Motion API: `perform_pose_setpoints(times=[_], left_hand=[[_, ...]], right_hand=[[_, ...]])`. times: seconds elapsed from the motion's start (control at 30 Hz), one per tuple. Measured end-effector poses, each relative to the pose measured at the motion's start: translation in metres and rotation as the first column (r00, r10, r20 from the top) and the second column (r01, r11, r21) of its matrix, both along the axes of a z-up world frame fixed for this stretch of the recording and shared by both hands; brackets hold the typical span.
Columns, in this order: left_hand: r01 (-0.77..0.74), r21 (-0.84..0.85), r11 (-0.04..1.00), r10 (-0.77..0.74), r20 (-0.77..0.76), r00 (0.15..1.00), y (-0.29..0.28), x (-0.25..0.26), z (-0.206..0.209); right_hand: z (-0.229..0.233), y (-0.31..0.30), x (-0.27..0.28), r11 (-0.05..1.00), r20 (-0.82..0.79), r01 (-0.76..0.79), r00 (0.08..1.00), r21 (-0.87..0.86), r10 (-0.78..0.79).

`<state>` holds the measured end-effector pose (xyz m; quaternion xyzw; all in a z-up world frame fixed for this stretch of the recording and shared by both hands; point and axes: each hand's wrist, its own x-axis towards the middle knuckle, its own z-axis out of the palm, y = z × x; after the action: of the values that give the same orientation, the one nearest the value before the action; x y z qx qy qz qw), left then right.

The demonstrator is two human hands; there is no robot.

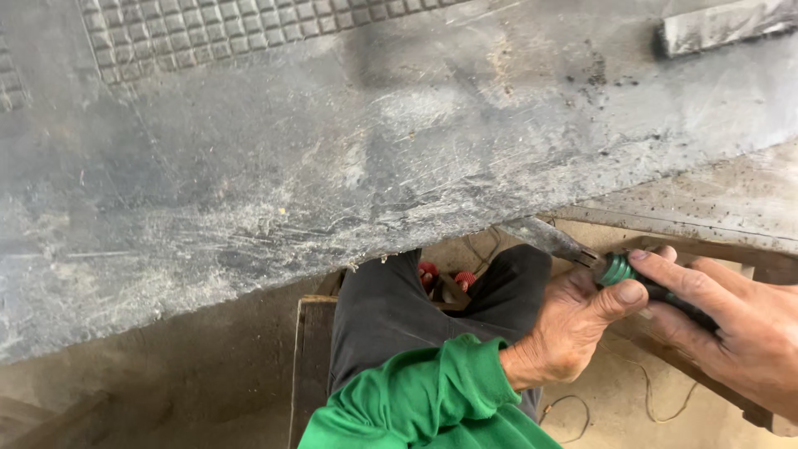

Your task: The person repairs a plastic pallet by using a soldering iron to melt and fuse plastic into cracks and holes, then picks up pieces of plastic from a workbench and melts them into the repair site.

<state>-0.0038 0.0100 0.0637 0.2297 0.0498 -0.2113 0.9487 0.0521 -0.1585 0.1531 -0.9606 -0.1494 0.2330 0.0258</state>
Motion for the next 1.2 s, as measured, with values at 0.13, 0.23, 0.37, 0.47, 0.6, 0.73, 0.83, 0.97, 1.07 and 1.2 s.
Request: perform_pose_setpoints(times=[0.13,0.23,0.37,0.47,0.6,0.73,0.83,0.97,1.07,1.2], left_hand=[[0.020,-0.052,0.998,-0.023,-0.045,0.999,-0.001,0.004,0.003],[0.027,-0.066,0.997,-0.030,-0.055,0.998,-0.001,0.005,-0.001],[0.038,-0.052,0.998,-0.038,-0.012,0.999,-0.003,0.003,-0.011],[0.047,-0.052,0.998,-0.048,-0.015,0.999,-0.005,0.000,-0.015],[0.033,0.002,0.999,-0.034,0.026,0.999,-0.005,0.000,-0.017],[0.036,-0.017,0.999,-0.036,0.030,0.999,-0.004,0.001,-0.019],[0.022,-0.060,0.998,-0.022,0.004,1.000,-0.005,0.002,-0.017],[0.037,-0.092,0.995,-0.038,-0.008,0.999,-0.005,0.005,-0.015],[0.070,-0.043,0.997,-0.070,0.006,0.998,-0.002,0.004,-0.017],[0.072,-0.024,0.997,-0.072,0.010,0.997,-0.004,0.003,-0.021]], right_hand=[[0.000,0.001,0.000,0.998,-0.026,-0.018,1.000,-0.067,0.016],[-0.006,0.001,0.003,0.994,0.000,-0.066,0.998,0.092,0.066],[-0.013,-0.004,0.000,0.992,0.005,-0.056,0.998,0.111,0.056],[-0.020,-0.006,-0.002,0.966,0.058,-0.056,0.997,0.253,0.042],[-0.025,-0.010,-0.002,0.966,0.044,-0.052,0.998,0.253,0.042],[-0.028,-0.011,-0.002,0.958,0.048,-0.032,0.999,0.285,0.020],[-0.029,-0.012,-0.002,0.957,0.034,-0.016,0.999,0.289,0.007],[-0.027,-0.012,0.002,0.962,0.016,-0.027,1.000,0.273,0.023],[-0.028,-0.013,0.005,0.956,0.010,-0.057,0.998,0.287,0.056],[-0.030,-0.013,0.004,0.968,-0.022,-0.009,1.000,0.251,0.015]])
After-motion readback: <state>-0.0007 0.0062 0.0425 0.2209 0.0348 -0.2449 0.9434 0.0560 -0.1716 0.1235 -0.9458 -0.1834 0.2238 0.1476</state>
